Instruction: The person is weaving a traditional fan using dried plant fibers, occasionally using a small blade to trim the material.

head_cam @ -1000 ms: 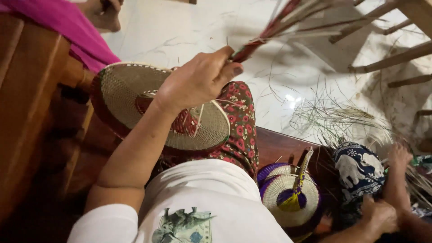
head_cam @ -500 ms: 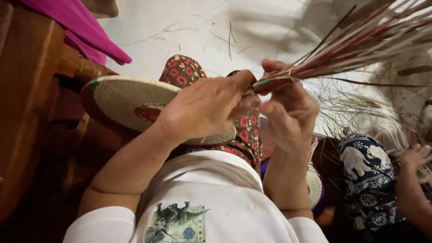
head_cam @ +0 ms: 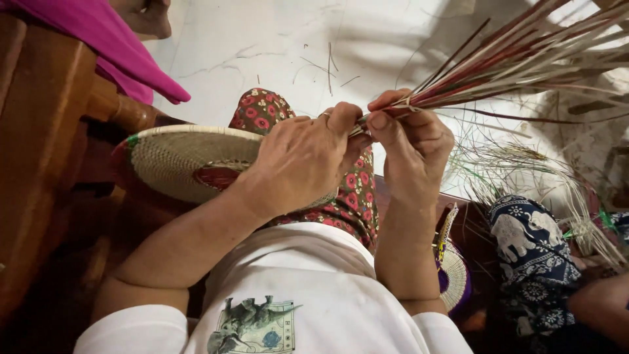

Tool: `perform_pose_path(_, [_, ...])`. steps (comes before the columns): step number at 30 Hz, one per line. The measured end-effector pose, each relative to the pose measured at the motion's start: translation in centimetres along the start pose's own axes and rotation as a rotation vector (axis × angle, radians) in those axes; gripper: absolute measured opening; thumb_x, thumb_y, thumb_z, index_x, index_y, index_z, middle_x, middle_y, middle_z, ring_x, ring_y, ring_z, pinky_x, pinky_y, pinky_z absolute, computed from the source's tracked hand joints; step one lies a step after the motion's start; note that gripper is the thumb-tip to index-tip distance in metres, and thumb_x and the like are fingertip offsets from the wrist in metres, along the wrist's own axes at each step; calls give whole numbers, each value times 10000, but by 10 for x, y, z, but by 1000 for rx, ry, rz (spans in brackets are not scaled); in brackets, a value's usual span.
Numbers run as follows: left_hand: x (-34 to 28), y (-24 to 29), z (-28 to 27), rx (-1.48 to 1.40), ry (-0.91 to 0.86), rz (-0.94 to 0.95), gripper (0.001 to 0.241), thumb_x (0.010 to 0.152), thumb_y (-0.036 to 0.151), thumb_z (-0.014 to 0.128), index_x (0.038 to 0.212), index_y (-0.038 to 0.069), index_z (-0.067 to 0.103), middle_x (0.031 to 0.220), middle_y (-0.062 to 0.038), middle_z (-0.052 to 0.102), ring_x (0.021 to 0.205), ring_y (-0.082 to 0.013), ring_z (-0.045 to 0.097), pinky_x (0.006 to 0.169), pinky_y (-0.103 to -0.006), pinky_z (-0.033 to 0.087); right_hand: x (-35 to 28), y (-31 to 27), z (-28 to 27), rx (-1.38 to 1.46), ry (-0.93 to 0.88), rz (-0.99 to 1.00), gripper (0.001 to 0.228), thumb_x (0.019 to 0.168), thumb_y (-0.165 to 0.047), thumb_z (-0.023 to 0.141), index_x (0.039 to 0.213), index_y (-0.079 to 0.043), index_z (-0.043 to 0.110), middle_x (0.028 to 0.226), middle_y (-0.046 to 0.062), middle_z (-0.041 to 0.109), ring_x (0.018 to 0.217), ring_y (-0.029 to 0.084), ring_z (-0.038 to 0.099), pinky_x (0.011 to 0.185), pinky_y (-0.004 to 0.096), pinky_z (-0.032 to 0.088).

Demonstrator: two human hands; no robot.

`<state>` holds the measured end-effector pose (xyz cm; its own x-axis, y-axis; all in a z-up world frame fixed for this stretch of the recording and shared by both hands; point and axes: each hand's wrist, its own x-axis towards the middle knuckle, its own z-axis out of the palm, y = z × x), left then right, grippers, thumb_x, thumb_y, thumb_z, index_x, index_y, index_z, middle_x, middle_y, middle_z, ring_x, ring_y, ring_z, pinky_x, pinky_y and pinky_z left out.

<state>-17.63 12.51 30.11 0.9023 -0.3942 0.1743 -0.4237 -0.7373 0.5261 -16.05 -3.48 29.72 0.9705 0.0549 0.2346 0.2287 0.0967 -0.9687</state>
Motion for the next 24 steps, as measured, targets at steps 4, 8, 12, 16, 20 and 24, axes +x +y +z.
perform_pose_path(4, [7, -1, -2, 16, -109, -89, 263, 1094, 361, 449, 1092, 103, 401, 800, -132, 675, 612, -454, 674, 493, -586, 481, 0, 1, 5, 41, 99, 98, 175, 894, -177, 802, 962, -35, 727, 854, -1, 672, 746, 79, 599, 652, 202, 494])
perform_pose_path(8, [31, 13, -42, -146, -518, -414, 258, 1069, 74, 528, 1320, 105, 479, 751, -44, 693, 532, -218, 679, 432, -321, 588, 9, 31, -8, 113, 103, -6, 180, 1004, -235, 690, 942, -68, 712, 693, 40, 598, 856, 156, 669, 1008, 368, 537])
perform_pose_path(12, [56, -83, -1, -303, -275, -459, 363, 1119, 195, 295, 1305, -21, 519, 1082, -221, 737, 481, -226, 593, 372, -331, 525, 10, 108, -47, -35, 123, 53, 210, 1070, -157, 569, 1247, -72, 642, 901, 60, 664, 828, 164, 650, 795, 321, 596])
perform_pose_path(16, [69, -165, 9, -403, -92, -488, 352, 1116, 351, 347, 1191, 58, 526, 950, -77, 610, 732, -168, 564, 607, -321, 506, -52, 200, -52, -886, -226, 284, 467, 961, -298, 663, 1363, -120, 506, 1097, 38, 553, 973, 190, 537, 840, 356, 474])
perform_pose_path(20, [72, -175, -39, -621, 218, -589, 448, 1059, 484, 394, 1235, 88, 510, 851, 43, 617, 603, -39, 562, 534, -178, 486, -99, 270, -69, -1265, -428, 7, 575, 919, -430, 650, 1439, -197, 570, 1552, 190, 451, 1459, 444, 342, 1147, 616, 279])
perform_pose_path(24, [85, -210, -41, -857, 564, -442, 282, 1079, 376, 424, 1018, 112, 503, 661, 20, 550, 503, -65, 530, 516, -228, 544, -81, 258, -78, -1096, -440, 142, 488, 929, -462, 642, 1336, -193, 642, 1523, 124, 475, 1434, 420, 355, 1127, 590, 289])
